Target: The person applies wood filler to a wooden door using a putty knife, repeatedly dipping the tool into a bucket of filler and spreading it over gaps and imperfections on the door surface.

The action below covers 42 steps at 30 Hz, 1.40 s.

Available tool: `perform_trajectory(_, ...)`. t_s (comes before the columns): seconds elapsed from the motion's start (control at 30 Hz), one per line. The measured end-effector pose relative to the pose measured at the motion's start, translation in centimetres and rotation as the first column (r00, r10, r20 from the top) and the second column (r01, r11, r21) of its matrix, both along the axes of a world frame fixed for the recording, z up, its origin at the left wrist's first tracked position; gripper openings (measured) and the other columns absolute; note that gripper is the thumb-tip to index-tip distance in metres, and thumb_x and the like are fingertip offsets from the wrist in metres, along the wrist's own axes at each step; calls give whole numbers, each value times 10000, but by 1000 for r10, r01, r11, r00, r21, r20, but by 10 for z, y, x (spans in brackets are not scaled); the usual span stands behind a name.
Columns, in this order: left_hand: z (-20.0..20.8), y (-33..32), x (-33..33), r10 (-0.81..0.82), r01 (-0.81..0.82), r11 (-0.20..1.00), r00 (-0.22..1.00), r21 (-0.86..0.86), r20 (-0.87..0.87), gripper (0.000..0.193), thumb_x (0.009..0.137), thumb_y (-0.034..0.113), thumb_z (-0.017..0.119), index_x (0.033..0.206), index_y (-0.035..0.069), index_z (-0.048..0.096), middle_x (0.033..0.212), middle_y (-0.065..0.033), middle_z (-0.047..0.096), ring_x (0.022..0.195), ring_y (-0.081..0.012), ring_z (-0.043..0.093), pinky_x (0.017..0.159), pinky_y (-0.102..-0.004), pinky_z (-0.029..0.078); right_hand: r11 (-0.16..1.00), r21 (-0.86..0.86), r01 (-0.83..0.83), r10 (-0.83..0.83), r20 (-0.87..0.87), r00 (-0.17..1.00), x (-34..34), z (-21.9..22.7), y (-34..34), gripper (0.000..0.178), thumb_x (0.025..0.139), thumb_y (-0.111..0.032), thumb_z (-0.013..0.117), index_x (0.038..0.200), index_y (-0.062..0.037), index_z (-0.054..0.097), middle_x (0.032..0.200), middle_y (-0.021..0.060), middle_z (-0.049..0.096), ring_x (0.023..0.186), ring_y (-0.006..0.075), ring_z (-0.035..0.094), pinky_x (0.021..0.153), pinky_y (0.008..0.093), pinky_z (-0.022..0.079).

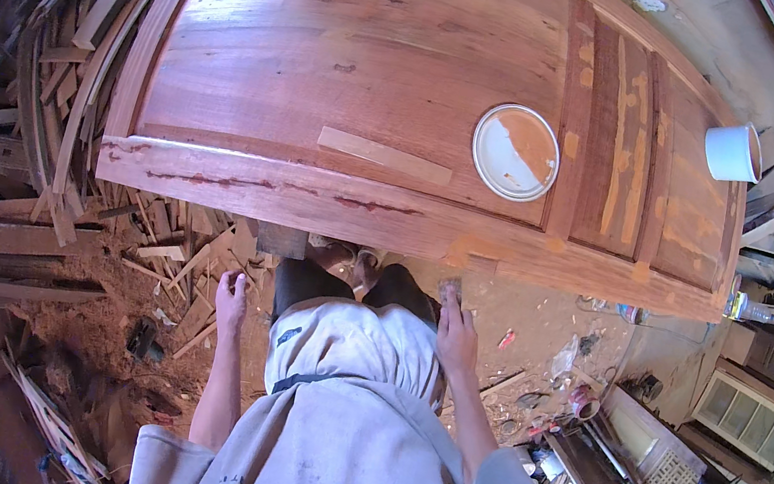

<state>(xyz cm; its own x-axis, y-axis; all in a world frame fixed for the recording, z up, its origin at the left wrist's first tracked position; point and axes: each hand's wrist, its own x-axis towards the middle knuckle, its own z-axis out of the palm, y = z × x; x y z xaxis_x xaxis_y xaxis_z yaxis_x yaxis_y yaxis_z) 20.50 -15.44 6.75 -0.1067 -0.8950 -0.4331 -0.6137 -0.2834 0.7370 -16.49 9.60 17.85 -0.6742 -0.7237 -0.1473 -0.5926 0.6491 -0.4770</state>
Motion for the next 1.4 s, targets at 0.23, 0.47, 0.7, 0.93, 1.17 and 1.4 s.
perform_trajectory(0.23, -15, 22, -20, 14, -13, 994, 1000, 110, -15, 285, 953, 237, 576, 1069, -21, 610, 925, -115, 661, 816, -173, 622, 765, -308, 496, 870, 392, -298, 246, 177, 953, -50, 74, -70, 416, 970, -284, 477, 1382, -229, 492, 930, 206, 617, 785, 413, 646, 704, 508, 540)
perform_trajectory(0.47, -14, 43, -23, 19, -18, 993, 1000, 117, 1, 305, 957, 241, 569, 1103, -25, 598, 950, -122, 665, 824, -198, 643, 765, -315, 502, 778, 532, -335, 253, 223, 942, -90, 77, -48, 439, 935, -233, 453, 1373, -199, 478, 884, 234, 657, 813, 412, 674, 702, 535, 548)
perform_trajectory(0.7, -33, 34, 7, 113, -110, 983, 994, 145, -11, 316, 954, 244, 578, 1107, -33, 598, 980, -139, 668, 844, -205, 659, 764, -321, 504, 924, 345, -166, 118, 155, 981, -68, 48, -21, 444, 976, -288, 468, 1414, -220, 439, 872, 230, 620, 761, 441, 618, 690, 526, 519)
perform_trajectory(0.93, -27, 12, 3, 29, -39, 994, 995, 100, 96, 310, 958, 241, 570, 1092, -36, 605, 978, -147, 669, 845, -205, 654, 772, -328, 502, 993, 116, 23, -30, 51, 998, -12, 4, -21, 470, 978, -256, 479, 1442, -241, 408, 871, 241, 600, 767, 443, 612, 694, 518, 518)
perform_trajectory(1.17, -2, 12, -26, 22, -24, 996, 1000, 87, 20, 294, 958, 239, 566, 1076, -26, 607, 950, -135, 673, 820, -198, 655, 758, -320, 509, 929, 325, -179, 123, 187, 975, -26, 66, -21, 446, 954, -234, 502, 1396, -210, 452, 935, 222, 624, 786, 400, 652, 708, 502, 545)
perform_trajectory(1.4, -29, 28, -5, 42, -39, 985, 999, 168, -13, 308, 955, 239, 568, 1133, -10, 590, 989, -122, 666, 828, -181, 659, 738, -302, 510, 781, 484, -396, 344, 196, 918, -71, 66, -81, 410, 957, -285, 483, 1355, -188, 493, 894, 204, 661, 775, 405, 663, 704, 513, 545)
